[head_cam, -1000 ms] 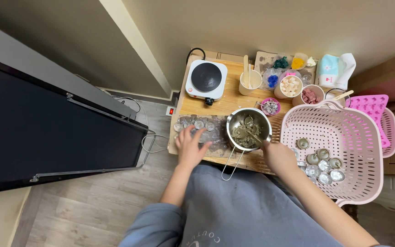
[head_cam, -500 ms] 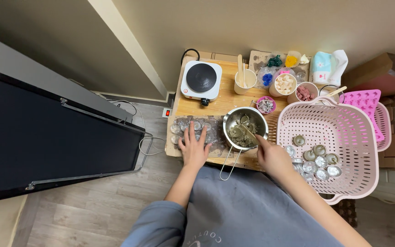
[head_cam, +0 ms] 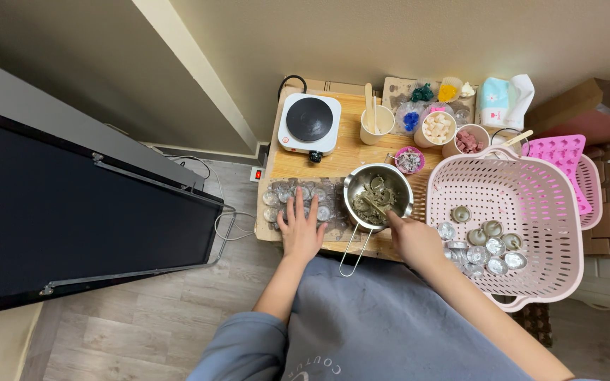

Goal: Scooping wax or substrate into small metal candle tins.

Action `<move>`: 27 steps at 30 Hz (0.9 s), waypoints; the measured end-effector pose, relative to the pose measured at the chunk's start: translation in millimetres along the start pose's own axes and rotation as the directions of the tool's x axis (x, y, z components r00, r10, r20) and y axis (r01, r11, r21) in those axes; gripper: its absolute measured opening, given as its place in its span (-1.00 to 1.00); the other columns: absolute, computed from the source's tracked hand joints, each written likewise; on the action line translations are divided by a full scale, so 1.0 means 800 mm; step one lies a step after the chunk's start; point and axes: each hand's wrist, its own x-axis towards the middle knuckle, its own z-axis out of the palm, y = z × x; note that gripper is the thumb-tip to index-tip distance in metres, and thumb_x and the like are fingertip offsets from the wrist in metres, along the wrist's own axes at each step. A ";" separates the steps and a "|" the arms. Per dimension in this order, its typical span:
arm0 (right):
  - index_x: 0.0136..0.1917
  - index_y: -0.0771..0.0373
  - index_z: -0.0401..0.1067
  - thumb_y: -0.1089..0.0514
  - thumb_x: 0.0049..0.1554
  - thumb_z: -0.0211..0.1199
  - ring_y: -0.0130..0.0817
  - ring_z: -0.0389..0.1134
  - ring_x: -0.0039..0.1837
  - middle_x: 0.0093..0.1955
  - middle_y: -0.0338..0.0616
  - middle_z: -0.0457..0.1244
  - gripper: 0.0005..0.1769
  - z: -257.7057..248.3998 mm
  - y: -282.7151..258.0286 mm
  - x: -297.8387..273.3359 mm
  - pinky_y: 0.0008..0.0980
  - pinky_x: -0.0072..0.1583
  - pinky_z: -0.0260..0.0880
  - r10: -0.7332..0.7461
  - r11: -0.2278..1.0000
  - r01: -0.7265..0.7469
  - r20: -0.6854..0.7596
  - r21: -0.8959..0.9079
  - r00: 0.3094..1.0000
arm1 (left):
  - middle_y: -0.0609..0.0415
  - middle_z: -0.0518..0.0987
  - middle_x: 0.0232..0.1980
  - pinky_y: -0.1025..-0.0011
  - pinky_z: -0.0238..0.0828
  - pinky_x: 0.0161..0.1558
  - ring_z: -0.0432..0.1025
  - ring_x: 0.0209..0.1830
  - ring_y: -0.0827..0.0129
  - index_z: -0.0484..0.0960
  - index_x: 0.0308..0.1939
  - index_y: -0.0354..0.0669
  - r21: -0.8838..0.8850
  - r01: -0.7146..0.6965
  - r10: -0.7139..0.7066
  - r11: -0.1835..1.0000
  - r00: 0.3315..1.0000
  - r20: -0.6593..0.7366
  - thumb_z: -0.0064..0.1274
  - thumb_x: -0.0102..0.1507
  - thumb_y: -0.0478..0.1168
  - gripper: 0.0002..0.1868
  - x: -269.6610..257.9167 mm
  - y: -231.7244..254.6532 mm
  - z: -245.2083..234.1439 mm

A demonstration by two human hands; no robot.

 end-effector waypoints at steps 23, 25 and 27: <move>0.02 0.25 0.63 0.05 0.14 0.27 -0.52 0.29 -0.26 -0.29 -0.20 0.42 -0.71 -0.004 0.029 -0.003 -0.36 -0.14 0.34 0.429 0.451 -0.531 0.348 0.718 0.834 | -0.12 0.20 0.57 -0.17 -0.24 0.45 0.03 0.57 -0.06 0.34 0.45 -0.07 -0.442 -0.206 0.038 0.873 0.933 -0.359 0.11 0.31 -0.02 -0.35 0.066 0.128 -0.117; 0.02 0.25 0.65 0.06 0.15 0.26 -0.50 0.28 -0.27 -0.29 -0.19 0.41 -0.71 -0.002 0.036 -0.004 -0.35 -0.15 0.33 0.429 0.447 -0.556 0.378 0.701 0.821 | -0.12 0.20 0.57 -0.16 -0.25 0.45 0.03 0.57 -0.07 0.34 0.46 -0.08 -0.443 -0.230 0.062 0.866 0.931 -0.360 0.12 0.32 -0.02 -0.35 0.069 0.144 -0.122; -0.08 0.27 0.67 -0.02 0.29 0.14 -0.62 0.32 -0.26 -0.32 -0.28 0.43 -0.61 0.026 0.061 -0.009 -0.49 -0.14 0.36 0.346 0.477 -0.401 0.252 0.782 0.904 | -0.11 0.23 0.56 -0.11 -0.20 0.47 0.05 0.56 -0.06 0.37 0.46 -0.07 -0.465 -0.264 0.092 0.845 0.928 -0.360 0.13 0.31 -0.03 -0.35 0.069 0.161 -0.127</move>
